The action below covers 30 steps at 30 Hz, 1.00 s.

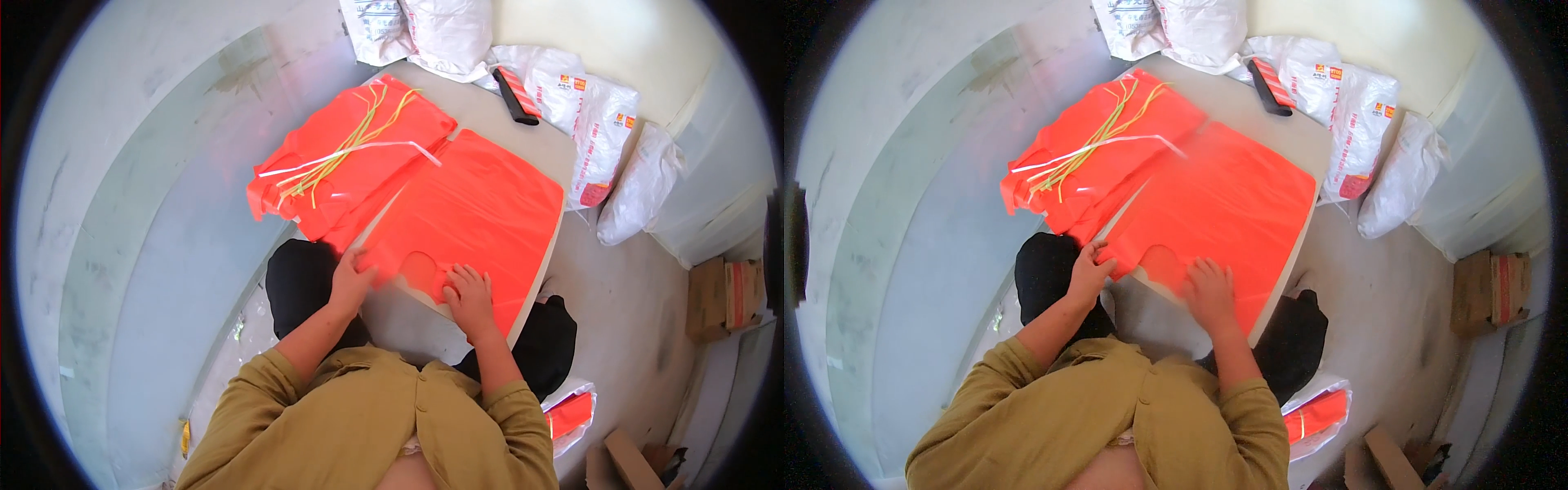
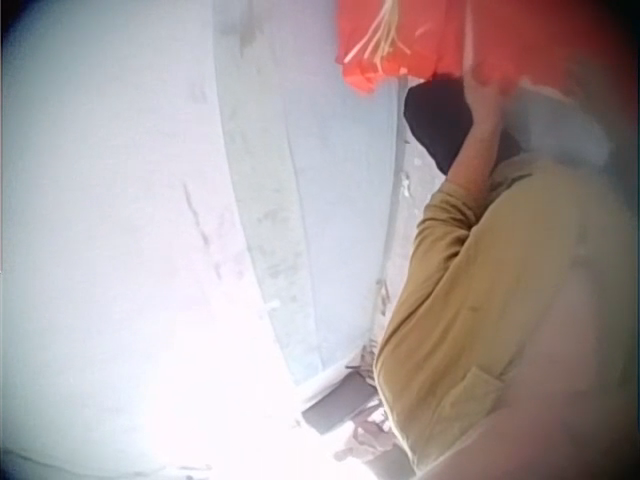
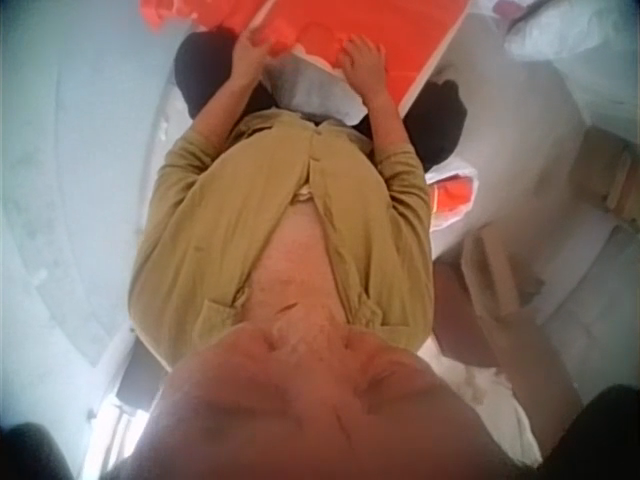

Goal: The person bundles red plastic bags by hand by folding them over and tying a yellow strip around the middle.

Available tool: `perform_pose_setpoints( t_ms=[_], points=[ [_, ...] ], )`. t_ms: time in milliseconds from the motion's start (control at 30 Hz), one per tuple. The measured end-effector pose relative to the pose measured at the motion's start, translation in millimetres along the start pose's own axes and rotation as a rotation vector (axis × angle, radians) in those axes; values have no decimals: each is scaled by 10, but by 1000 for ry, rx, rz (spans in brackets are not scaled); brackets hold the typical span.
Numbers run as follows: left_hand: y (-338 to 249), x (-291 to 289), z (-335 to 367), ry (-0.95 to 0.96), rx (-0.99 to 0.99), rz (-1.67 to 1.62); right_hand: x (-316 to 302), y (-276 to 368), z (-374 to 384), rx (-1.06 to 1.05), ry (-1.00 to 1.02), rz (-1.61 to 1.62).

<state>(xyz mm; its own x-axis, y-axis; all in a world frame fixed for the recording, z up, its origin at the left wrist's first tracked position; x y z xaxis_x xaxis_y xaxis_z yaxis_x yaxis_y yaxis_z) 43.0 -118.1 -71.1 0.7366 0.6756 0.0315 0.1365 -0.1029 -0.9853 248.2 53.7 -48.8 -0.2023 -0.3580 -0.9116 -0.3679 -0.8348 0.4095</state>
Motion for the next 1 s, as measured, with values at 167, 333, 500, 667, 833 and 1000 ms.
perform_pose_setpoints(
  t_ms=[167, 333, 500, 667, 833, 1000],
  points=[
    [-287, 150, 103, 25, 169, 260, -56, -118, 21, 150, 18, 789],
    [-568, 558, 159, 98, 334, 552, 44, -220, 93, 220, 32, 1320],
    [-624, 927, 312, 179, 288, 617, -16, -245, 168, 312, 56, 1456],
    [-482, 1253, 419, 315, 232, 601, 1, -377, 248, 317, 14, 1460],
    [-401, 1434, 371, 532, 162, 681, 69, -518, 376, 350, 32, 1221],
    [-396, 1259, 379, 554, 157, 524, -70, -484, 516, 316, 52, 677]
  ],
)
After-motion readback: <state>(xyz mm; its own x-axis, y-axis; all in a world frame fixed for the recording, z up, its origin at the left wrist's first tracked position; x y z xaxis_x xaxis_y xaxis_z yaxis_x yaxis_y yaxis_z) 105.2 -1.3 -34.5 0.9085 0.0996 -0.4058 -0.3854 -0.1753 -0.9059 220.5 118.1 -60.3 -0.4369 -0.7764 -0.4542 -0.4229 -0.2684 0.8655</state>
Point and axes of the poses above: each hand's wrist, its own z-axis towards the middle knuckle, its own x-axis out of the palm, y = z × x, the point moved 6 cm from there along z, towards the middle knuckle, and after that the axes turned 13 degrees about y, right-handed, at the moved point
